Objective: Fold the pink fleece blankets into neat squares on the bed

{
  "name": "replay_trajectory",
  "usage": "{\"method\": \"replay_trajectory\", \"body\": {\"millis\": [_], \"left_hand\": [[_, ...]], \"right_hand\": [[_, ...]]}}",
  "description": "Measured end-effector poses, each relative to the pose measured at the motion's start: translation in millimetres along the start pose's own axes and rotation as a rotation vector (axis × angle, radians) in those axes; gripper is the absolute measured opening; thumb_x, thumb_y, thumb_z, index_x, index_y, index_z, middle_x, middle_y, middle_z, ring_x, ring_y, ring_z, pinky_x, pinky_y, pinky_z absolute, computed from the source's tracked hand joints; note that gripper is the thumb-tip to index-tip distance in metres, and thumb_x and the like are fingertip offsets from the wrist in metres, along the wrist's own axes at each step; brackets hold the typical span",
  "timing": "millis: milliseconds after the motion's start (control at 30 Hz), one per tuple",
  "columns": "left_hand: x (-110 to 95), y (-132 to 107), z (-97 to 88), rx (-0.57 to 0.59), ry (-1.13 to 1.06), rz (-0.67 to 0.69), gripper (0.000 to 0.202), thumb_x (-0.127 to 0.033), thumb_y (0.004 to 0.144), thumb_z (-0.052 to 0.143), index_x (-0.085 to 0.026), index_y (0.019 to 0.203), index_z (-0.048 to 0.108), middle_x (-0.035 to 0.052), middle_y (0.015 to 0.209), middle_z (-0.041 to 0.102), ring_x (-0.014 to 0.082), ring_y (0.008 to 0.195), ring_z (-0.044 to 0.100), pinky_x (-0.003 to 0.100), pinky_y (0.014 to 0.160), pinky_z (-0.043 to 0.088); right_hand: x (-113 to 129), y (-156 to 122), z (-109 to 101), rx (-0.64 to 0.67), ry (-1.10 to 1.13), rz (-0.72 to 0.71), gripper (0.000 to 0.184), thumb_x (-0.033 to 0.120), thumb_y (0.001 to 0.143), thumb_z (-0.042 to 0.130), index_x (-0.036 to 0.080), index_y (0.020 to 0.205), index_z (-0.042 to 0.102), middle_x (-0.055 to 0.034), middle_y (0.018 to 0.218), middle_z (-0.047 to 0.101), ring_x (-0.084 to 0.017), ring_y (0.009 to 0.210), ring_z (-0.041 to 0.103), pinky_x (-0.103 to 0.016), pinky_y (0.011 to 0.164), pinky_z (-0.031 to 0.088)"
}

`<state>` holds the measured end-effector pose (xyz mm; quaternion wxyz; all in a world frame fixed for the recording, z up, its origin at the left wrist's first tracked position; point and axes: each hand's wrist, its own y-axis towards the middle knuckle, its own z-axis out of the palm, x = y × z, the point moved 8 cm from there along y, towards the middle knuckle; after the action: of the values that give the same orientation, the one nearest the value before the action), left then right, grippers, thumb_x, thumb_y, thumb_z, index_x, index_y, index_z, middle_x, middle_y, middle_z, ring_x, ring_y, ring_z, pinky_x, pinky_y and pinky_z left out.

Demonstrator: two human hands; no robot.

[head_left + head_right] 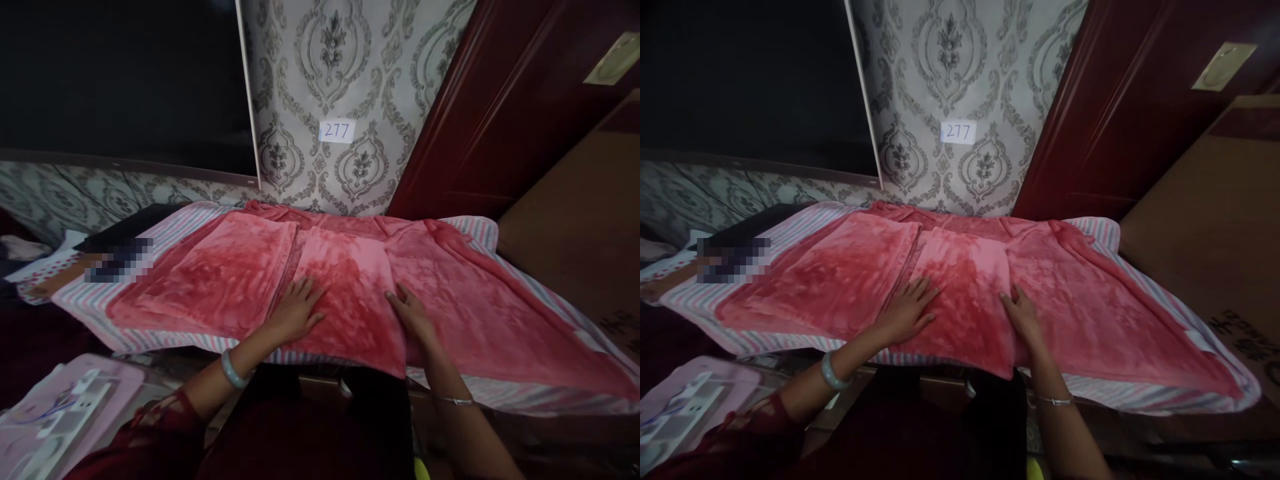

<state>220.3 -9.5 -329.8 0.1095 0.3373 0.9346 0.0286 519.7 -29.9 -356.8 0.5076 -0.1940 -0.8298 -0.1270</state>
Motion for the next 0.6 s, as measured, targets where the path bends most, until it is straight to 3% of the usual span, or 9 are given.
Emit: {"method": "replay_trajectory", "body": {"millis": [133,167,300,400,500,600], "left_hand": [[16.1,-20.8,-14.7,-0.104,0.054,-0.130,0.067,-0.054,0.096,0.050,-0.023,0.154,0.042,0.0161,0.166,0.031,0.0343,0.156,0.019,0.060,0.126,0.013],[19.5,-23.8,-18.7,-0.119,0.062,-0.140,0.066,-0.053,0.096,0.051,-0.025,0.155,0.041,0.0147,0.166,0.031,0.0343,0.156,0.019,0.062,0.126,0.010],[22.5,-26.2,-16.5,-0.013,0.007,-0.070,0.065,-0.047,0.096,0.052,-0.030,0.157,0.038,0.0078,0.168,0.029,0.0354,0.156,0.021,0.066,0.125,0.010],[23.4,-26.1,-8.6,0.040,-0.061,-0.053,0.063,-0.046,0.097,0.051,-0.027,0.156,0.040,0.0089,0.166,0.031,0.0367,0.153,0.028,0.068,0.124,0.012],[25.2,-28.0,-8.5,-0.004,-0.135,-0.050,0.062,-0.044,0.098,0.050,-0.022,0.156,0.041,0.0123,0.165,0.033,0.0367,0.153,0.029,0.067,0.124,0.011],[28.6,-33.5,-12.4,-0.054,-0.271,-0.038,0.060,-0.043,0.098,0.051,-0.019,0.152,0.047,0.0150,0.161,0.041,0.0355,0.151,0.032,0.065,0.124,0.015]], "right_hand": [[4.1,-18.8,22.8,0.331,0.325,0.129,0.051,0.055,0.084,0.058,0.017,0.117,0.071,-0.0139,0.106,0.077,-0.031,0.098,0.074,-0.044,0.086,0.061],[5.0,-22.6,24.8,0.361,0.345,0.152,0.051,0.057,0.084,0.058,0.017,0.113,0.073,-0.0142,0.103,0.078,-0.031,0.098,0.074,-0.045,0.086,0.061],[17.6,-21.4,11.2,0.202,0.308,0.075,0.045,0.054,0.080,0.060,0.024,0.108,0.076,-0.0121,0.106,0.077,-0.032,0.112,0.069,-0.048,0.098,0.056],[38.0,-14.2,7.4,0.115,0.350,0.049,0.040,0.056,0.078,0.061,0.027,0.099,0.077,-0.0104,0.096,0.077,-0.033,0.115,0.067,-0.049,0.099,0.055],[75.5,-4.8,13.4,0.114,0.421,0.013,0.034,0.058,0.074,0.064,0.027,0.081,0.074,-0.0088,0.082,0.076,-0.034,0.106,0.069,-0.047,0.096,0.057],[128.3,5.9,24.1,0.146,0.464,-0.103,0.031,0.056,0.071,0.069,0.025,0.077,0.069,-0.0065,0.077,0.072,-0.032,0.100,0.069,-0.044,0.094,0.058]]}}
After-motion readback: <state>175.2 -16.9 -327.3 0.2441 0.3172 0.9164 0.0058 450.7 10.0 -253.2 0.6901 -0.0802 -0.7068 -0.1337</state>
